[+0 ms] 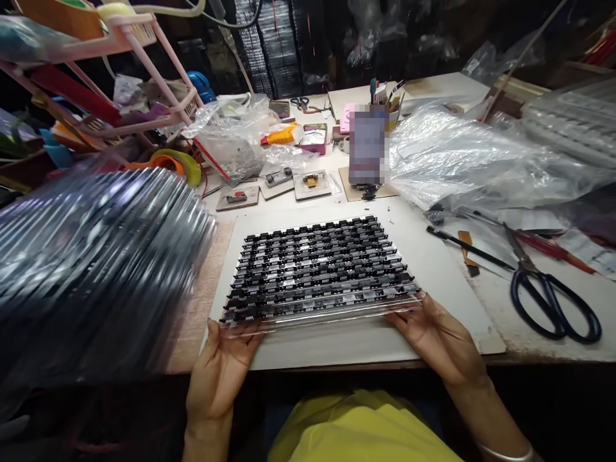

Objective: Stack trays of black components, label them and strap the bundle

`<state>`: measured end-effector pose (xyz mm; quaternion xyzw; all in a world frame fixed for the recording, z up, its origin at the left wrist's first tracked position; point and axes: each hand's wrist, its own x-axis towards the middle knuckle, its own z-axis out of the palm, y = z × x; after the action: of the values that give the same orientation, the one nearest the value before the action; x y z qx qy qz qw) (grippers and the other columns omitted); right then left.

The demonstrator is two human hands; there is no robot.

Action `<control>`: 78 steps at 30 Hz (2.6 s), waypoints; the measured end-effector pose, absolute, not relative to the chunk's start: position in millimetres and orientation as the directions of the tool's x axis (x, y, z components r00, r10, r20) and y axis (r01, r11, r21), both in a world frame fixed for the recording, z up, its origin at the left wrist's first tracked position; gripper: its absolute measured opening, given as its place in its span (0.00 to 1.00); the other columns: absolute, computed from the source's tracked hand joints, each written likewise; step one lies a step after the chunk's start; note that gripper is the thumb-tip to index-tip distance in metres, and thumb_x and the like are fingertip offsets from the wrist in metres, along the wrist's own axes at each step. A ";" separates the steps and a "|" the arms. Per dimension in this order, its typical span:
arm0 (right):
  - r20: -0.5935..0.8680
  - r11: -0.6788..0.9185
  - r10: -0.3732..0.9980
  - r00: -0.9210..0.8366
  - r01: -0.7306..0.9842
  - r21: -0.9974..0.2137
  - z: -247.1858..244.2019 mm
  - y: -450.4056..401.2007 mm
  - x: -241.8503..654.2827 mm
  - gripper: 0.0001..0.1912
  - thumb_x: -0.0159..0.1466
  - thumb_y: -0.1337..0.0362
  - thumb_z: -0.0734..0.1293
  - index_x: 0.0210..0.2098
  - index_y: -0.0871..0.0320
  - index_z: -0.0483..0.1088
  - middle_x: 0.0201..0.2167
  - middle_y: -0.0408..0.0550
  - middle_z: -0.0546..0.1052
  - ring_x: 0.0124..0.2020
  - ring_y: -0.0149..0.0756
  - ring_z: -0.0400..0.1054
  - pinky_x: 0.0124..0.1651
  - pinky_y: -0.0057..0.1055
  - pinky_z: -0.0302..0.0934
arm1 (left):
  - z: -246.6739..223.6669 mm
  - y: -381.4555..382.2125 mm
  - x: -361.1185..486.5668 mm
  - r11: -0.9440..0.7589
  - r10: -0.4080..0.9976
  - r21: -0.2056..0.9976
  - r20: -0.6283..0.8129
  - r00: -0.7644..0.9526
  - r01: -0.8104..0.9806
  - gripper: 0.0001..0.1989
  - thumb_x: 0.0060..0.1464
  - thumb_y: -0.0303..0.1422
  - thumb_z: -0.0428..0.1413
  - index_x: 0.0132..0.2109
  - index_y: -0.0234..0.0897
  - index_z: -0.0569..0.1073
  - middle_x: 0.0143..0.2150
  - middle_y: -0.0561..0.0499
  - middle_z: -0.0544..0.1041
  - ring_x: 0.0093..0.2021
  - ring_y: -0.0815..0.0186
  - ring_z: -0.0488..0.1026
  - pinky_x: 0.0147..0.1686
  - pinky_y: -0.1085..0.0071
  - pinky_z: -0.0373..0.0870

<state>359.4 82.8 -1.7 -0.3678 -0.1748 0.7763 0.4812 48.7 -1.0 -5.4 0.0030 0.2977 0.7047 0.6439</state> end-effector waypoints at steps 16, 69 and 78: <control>-0.368 -0.454 0.891 -0.266 -0.486 -0.747 3.4 81.6 368.8 0.08 0.63 0.60 0.66 0.38 0.55 0.75 0.40 0.48 0.79 0.42 0.38 0.72 0.49 0.39 0.68 | -0.5 -6.9 53.7 -0.012 0.895 0.481 -0.386 -0.224 -0.877 0.22 0.65 0.31 0.37 0.38 0.35 0.76 0.43 0.43 0.79 0.45 0.60 0.75 0.49 0.56 0.71; -0.145 -0.175 0.984 -0.105 -0.403 -0.898 39.2 100.9 356.3 0.14 0.54 0.53 0.73 0.28 0.59 0.75 0.30 0.51 0.80 0.32 0.42 0.76 0.26 0.25 0.69 | 15.6 0.6 35.3 -0.044 0.966 0.333 -0.228 -0.126 -0.942 0.23 0.64 0.39 0.41 0.65 0.45 0.56 0.63 0.38 0.62 0.63 0.52 0.48 0.54 0.61 0.66; -0.203 -0.205 0.978 -0.043 -0.345 -0.916 34.2 99.4 358.9 0.15 0.50 0.51 0.74 0.29 0.56 0.75 0.30 0.49 0.80 0.32 0.44 0.76 0.26 0.26 0.70 | 46.9 6.2 54.9 -0.103 0.779 0.401 -0.536 -0.324 -0.910 0.23 0.64 0.37 0.41 0.64 0.40 0.53 0.63 0.31 0.60 0.61 0.46 0.58 0.43 0.63 0.76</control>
<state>358.9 99.4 34.2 -0.4513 -0.3506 0.6315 0.5241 54.9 6.2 46.9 -0.0946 0.3460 0.7365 0.5735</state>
